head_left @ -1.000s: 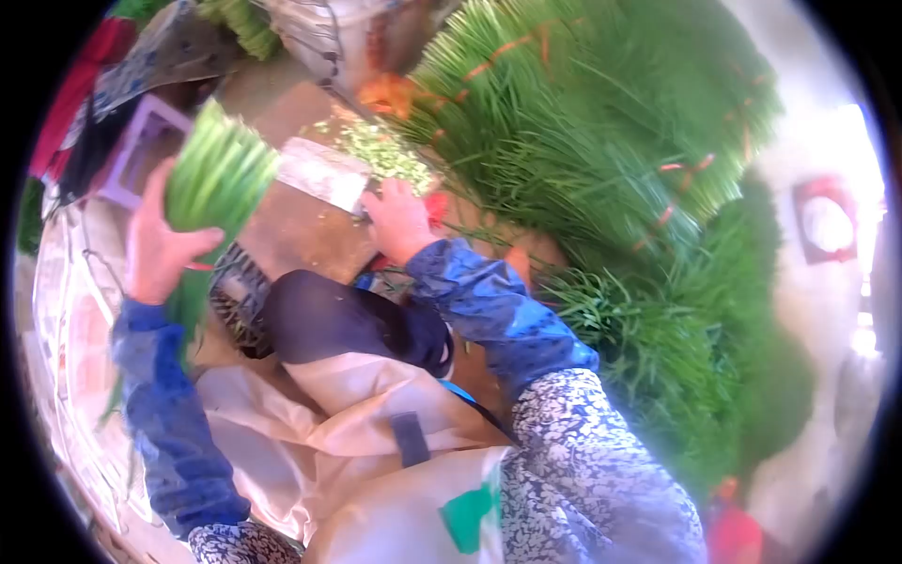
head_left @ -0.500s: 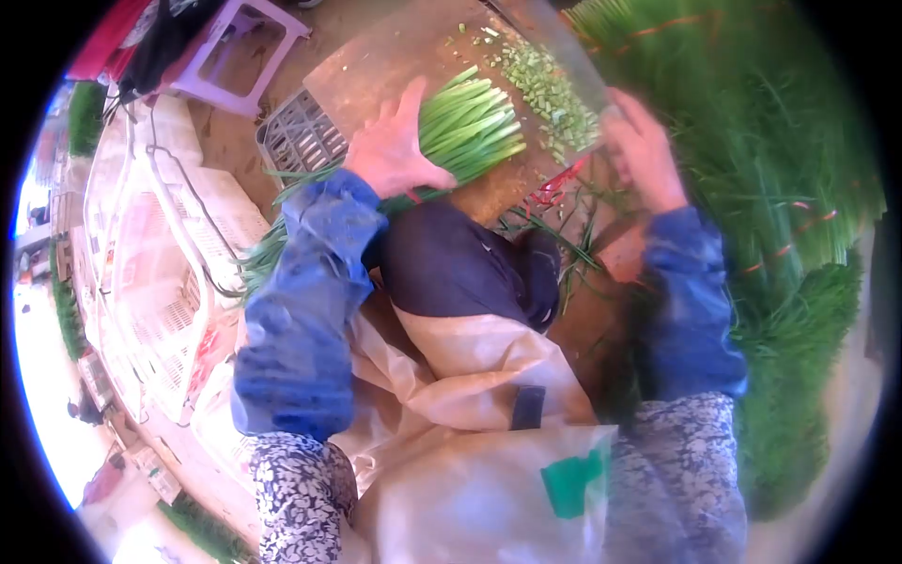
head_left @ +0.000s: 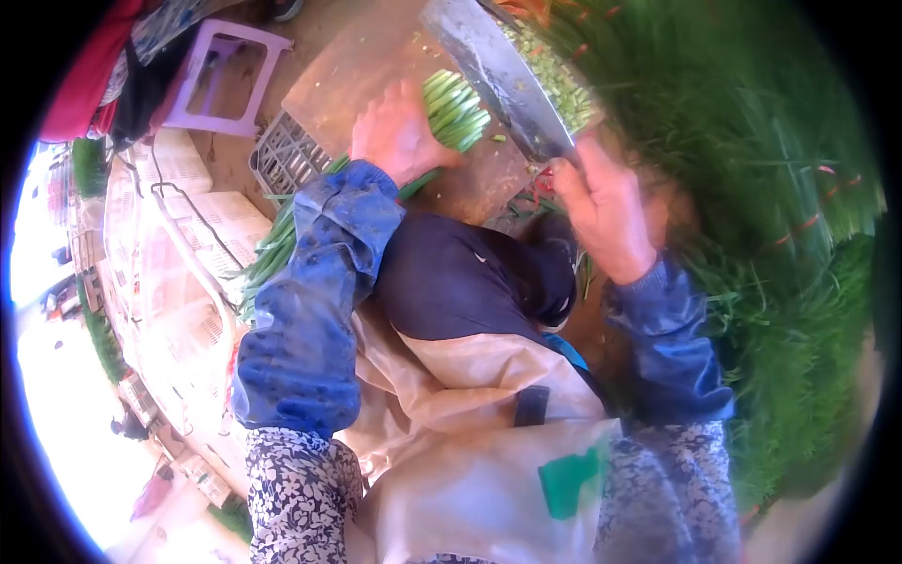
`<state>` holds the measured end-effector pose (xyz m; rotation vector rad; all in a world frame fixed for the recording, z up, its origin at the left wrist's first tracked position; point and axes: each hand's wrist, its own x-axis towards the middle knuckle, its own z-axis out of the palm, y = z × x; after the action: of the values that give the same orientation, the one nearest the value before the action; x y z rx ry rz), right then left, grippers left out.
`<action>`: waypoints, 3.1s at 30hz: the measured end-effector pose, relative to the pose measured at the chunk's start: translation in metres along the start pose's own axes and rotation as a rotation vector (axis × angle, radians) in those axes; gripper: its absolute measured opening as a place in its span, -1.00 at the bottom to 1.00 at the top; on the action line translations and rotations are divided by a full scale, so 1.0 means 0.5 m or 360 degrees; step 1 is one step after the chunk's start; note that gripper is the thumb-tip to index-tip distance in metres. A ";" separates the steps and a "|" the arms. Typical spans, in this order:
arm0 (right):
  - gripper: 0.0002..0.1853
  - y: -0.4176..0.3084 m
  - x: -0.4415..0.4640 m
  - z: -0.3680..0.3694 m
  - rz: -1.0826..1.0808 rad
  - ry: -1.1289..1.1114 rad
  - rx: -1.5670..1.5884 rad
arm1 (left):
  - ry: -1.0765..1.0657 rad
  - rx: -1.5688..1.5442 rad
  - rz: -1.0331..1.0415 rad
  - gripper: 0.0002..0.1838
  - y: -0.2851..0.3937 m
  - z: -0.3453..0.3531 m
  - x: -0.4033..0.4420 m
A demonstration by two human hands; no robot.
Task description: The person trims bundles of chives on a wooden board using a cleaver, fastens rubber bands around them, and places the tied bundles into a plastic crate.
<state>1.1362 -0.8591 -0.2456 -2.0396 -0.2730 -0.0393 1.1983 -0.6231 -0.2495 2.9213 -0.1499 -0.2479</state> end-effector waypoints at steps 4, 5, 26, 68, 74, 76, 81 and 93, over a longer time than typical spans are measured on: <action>-0.86 -0.013 0.020 0.015 -0.0140 -0.0023 -0.0193 | 0.0118 -0.0035 0.0103 -0.23 -0.010 0.012 0.002; -0.86 -0.013 0.024 0.018 -0.0140 -0.0046 -0.0198 | 0.0139 -0.0029 0.0176 -0.28 -0.011 0.011 0.001; -0.69 -0.092 0.169 0.035 0.0169 -0.0779 -0.0944 | -0.0002 0.0027 0.0171 -0.33 -0.015 0.007 0.027; -0.74 0.061 0.098 0.022 -0.0034 -0.0078 -0.0846 | 0.0106 -0.0509 0.0011 0.35 -0.186 -0.050 -0.143; -0.71 0.061 0.103 0.000 0.0105 -0.0206 -0.0694 | 0.0019 -0.0349 0.0034 0.21 -0.082 -0.036 -0.090; -0.71 0.044 0.105 -0.005 0.0152 -0.0203 -0.0640 | 0.0030 -0.0295 0.0057 0.20 -0.088 -0.024 -0.089; -0.75 0.007 0.118 0.016 0.0069 -0.0431 -0.0374 | -0.0012 -0.0286 -0.0006 0.18 -0.092 -0.022 -0.084; -0.79 0.049 0.197 0.133 -0.0178 -0.0522 -0.1097 | 0.0051 -0.0929 -0.0063 -0.07 -0.176 -0.082 -0.096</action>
<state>1.2312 -0.7940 -0.2836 -2.7125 -0.6480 0.1539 1.1657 -0.5238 -0.2212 2.3474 -0.0090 -0.2080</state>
